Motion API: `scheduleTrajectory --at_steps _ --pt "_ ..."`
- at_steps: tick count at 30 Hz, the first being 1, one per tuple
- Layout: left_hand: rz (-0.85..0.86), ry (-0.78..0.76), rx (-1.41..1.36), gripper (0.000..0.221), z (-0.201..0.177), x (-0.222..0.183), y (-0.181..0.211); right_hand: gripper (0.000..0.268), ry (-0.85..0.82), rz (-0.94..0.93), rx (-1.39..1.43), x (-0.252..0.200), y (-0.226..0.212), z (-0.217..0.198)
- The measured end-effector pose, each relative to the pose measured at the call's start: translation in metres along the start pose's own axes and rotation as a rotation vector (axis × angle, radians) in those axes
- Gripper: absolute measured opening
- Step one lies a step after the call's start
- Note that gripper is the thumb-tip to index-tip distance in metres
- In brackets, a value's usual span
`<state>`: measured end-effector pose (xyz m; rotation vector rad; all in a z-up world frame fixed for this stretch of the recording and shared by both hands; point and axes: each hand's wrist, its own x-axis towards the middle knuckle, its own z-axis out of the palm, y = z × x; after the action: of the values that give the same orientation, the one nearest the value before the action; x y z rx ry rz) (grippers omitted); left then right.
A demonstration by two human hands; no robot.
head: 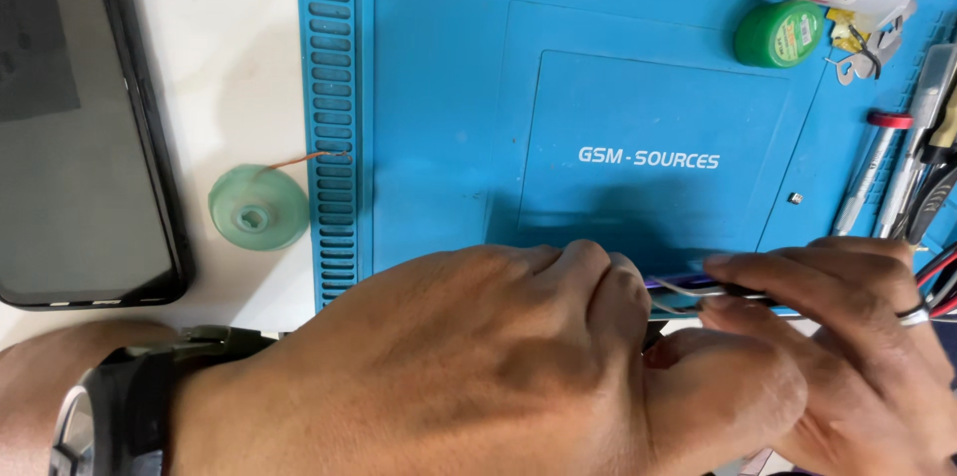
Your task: The person uses tweezers to pry open the back cover of a purple smartphone, removes the SIM tray, and then uses a prying tool to separate the screen assembly from the frame. The person then uses tweezers to disconnect internal ribbon cables.
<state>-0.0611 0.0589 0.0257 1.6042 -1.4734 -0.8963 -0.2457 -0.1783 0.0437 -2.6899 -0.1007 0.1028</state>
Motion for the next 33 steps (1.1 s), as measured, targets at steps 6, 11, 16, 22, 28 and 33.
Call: scheduleTrajectory --at_steps 6,11,16,22,28,33 --pt "-0.003 -0.005 -0.021 0.021 0.001 -0.005 0.000 0.041 -0.031 -0.026 -0.015 0.011 -0.002 -0.008" --pt "-0.009 -0.013 -0.039 0.021 0.002 -0.004 -0.001 0.041 -0.051 -0.047 -0.021 0.015 -0.001 -0.009" --pt "-0.010 -0.017 -0.052 0.020 0.001 -0.005 -0.001 0.041 -0.048 -0.045 -0.022 0.021 -0.006 -0.007" --pt "-0.014 -0.013 -0.067 0.020 -0.002 -0.005 -0.003 0.036 0.017 -0.086 -0.029 0.026 -0.014 -0.003" --pt "-0.017 -0.009 -0.086 0.020 -0.002 -0.005 -0.004 0.040 -0.058 0.062 -0.035 0.028 -0.028 -0.010" --pt "-0.023 -0.009 -0.105 0.019 -0.003 -0.004 -0.006 0.042 -0.052 0.094 -0.026 0.022 -0.029 -0.008"
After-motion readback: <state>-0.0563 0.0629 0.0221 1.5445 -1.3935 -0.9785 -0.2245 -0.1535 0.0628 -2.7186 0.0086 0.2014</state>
